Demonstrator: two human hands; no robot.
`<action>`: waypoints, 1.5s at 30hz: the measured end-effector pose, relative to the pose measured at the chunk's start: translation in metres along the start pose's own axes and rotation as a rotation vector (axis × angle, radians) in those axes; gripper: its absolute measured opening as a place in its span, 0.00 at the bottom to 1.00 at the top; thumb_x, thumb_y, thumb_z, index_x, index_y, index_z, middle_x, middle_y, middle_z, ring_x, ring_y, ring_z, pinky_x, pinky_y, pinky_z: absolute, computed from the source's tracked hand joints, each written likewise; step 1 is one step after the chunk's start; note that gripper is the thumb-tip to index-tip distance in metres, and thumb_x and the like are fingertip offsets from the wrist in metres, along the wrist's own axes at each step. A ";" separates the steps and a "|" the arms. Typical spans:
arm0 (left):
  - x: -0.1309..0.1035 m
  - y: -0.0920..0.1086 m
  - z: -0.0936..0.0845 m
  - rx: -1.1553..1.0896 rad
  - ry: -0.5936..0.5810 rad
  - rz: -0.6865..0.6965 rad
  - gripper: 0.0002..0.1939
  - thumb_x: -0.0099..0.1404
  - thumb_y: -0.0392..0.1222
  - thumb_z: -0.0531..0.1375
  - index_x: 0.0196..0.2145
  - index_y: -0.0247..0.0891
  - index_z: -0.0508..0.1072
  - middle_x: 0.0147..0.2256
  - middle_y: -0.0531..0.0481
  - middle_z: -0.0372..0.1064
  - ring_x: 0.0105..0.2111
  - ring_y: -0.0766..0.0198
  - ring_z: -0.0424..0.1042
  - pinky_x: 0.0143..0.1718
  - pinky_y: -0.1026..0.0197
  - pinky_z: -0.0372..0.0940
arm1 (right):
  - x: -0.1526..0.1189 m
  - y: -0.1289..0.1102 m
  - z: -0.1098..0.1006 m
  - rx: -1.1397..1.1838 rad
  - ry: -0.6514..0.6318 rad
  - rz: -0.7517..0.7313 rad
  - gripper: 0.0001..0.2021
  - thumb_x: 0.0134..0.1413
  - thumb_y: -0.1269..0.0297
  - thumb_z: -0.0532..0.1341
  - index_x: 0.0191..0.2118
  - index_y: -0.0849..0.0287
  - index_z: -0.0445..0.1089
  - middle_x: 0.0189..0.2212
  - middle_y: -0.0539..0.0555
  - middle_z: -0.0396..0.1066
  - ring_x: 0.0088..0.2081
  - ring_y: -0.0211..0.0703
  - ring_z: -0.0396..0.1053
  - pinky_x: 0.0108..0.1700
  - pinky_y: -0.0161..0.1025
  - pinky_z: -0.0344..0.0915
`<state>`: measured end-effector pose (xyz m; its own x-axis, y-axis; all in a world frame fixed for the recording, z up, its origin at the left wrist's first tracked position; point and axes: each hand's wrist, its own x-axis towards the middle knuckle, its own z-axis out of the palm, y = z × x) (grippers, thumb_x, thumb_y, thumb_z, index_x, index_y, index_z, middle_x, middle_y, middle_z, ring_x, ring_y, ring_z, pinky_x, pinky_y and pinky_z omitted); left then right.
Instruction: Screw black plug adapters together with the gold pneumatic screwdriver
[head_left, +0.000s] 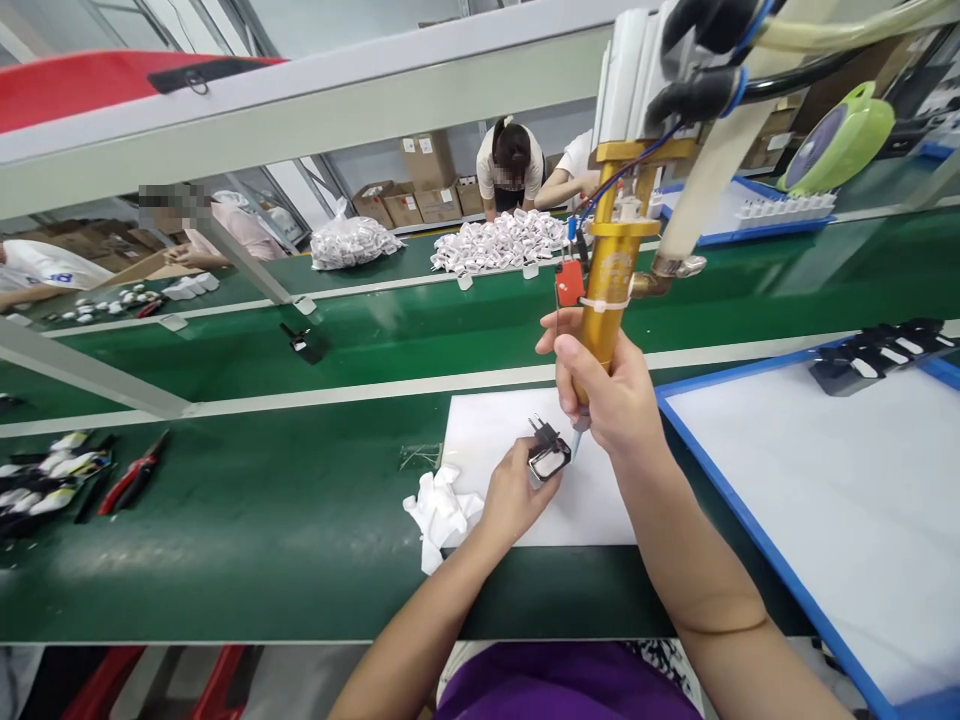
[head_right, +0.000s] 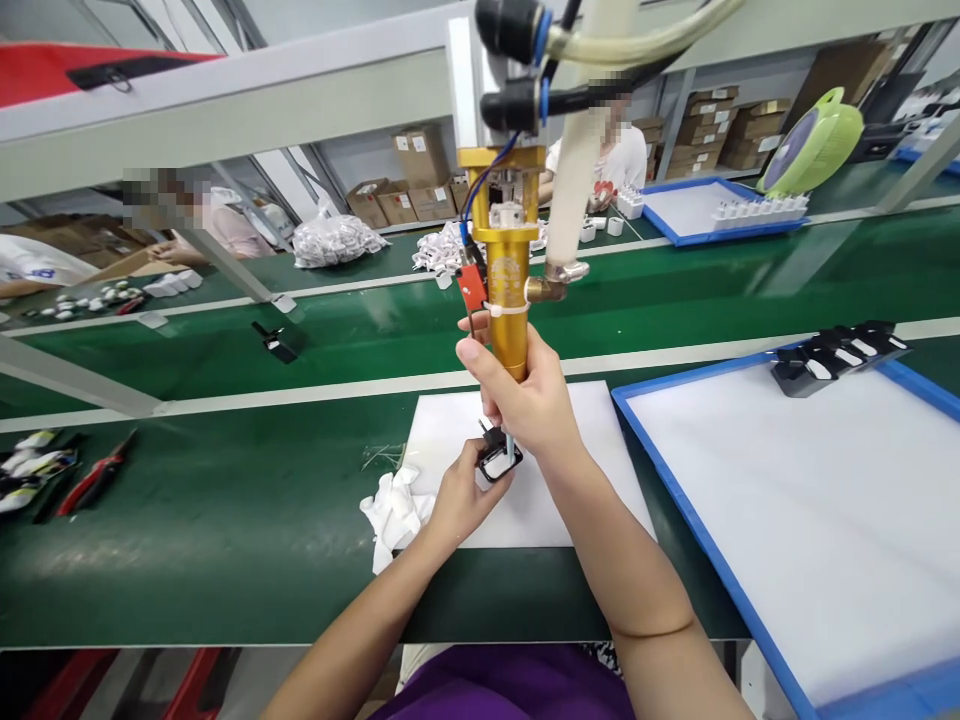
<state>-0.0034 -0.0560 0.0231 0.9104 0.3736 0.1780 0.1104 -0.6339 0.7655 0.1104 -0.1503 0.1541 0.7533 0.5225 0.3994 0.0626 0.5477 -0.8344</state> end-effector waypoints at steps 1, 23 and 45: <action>-0.001 0.003 0.000 -0.013 0.000 -0.011 0.16 0.60 0.42 0.61 0.44 0.42 0.60 0.41 0.46 0.73 0.42 0.55 0.74 0.42 0.55 0.68 | -0.001 -0.001 0.001 0.002 0.004 0.004 0.16 0.55 0.53 0.65 0.44 0.57 0.69 0.35 0.49 0.70 0.14 0.25 0.57 0.12 0.27 0.53; -0.007 0.063 0.000 -0.050 0.046 -0.006 0.17 0.54 0.44 0.65 0.38 0.42 0.62 0.29 0.54 0.70 0.28 0.62 0.72 0.28 0.64 0.61 | -0.009 -0.006 0.007 -0.025 -0.012 0.027 0.13 0.57 0.53 0.64 0.32 0.59 0.66 0.11 0.41 0.56 0.11 0.29 0.50 0.13 0.28 0.48; 0.004 -0.010 -0.023 0.174 -0.018 0.062 0.18 0.61 0.39 0.61 0.49 0.42 0.63 0.44 0.46 0.73 0.44 0.53 0.73 0.44 0.54 0.67 | 0.001 0.001 -0.002 -0.051 0.050 0.017 0.17 0.54 0.51 0.65 0.44 0.56 0.69 0.31 0.50 0.70 0.14 0.28 0.56 0.10 0.29 0.48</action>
<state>-0.0098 -0.0325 0.0302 0.9244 0.3189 0.2093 0.1197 -0.7634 0.6347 0.1128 -0.1508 0.1526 0.7863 0.4972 0.3667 0.0819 0.5044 -0.8596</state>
